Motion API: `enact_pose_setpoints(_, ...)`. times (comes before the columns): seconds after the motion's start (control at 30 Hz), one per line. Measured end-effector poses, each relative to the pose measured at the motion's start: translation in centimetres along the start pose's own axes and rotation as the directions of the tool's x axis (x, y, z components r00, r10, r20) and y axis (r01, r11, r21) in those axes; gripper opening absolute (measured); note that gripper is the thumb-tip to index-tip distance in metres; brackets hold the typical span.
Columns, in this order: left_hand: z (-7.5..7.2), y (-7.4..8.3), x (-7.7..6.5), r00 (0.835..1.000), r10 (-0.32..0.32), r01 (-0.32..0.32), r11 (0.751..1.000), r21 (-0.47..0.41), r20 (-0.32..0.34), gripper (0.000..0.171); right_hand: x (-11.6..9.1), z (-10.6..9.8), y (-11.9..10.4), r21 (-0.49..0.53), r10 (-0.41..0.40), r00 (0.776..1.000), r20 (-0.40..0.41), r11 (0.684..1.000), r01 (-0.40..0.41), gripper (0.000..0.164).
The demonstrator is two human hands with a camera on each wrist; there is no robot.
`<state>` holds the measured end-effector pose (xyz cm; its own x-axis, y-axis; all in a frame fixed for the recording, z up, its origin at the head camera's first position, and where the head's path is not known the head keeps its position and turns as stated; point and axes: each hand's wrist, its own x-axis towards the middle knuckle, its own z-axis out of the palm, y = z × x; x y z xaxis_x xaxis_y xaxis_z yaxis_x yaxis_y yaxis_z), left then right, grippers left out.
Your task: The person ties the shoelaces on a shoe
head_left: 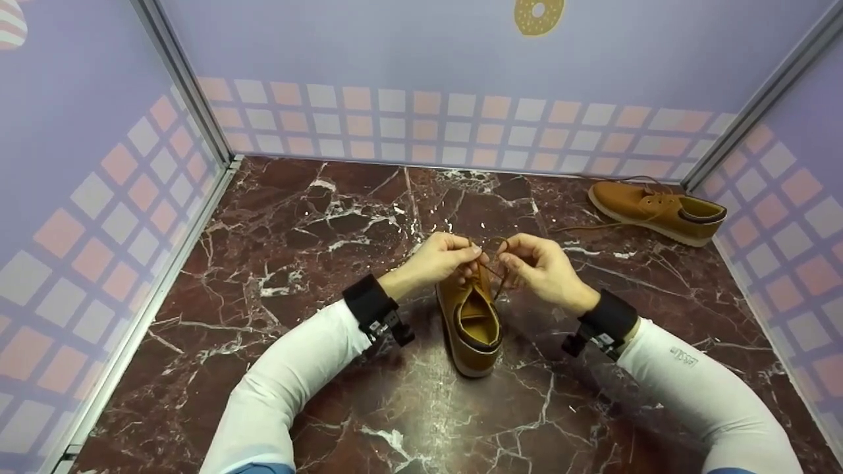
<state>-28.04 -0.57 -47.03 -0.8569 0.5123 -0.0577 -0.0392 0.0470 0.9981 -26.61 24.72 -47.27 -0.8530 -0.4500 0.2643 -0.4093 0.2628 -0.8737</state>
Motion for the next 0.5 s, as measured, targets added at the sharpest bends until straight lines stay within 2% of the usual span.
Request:
enact_pose_setpoints(0.27, -0.1, 0.1, 0.0, 1.0, -0.011, 0.01, 0.999, -0.041, -0.018, 0.028, 0.1, 0.3, -3.8, 0.14, 0.008, 0.995, -0.103, 0.99, 0.006, 0.016)
enact_pose_setpoints(0.5, 0.1, 0.4, 0.0, 0.999, 0.03, -0.032, 0.998, -0.057, -0.035, 0.033, 0.4, 0.8, -5.3, 0.127, -0.071, 0.992, -0.106, 0.988, 0.085, 0.014)
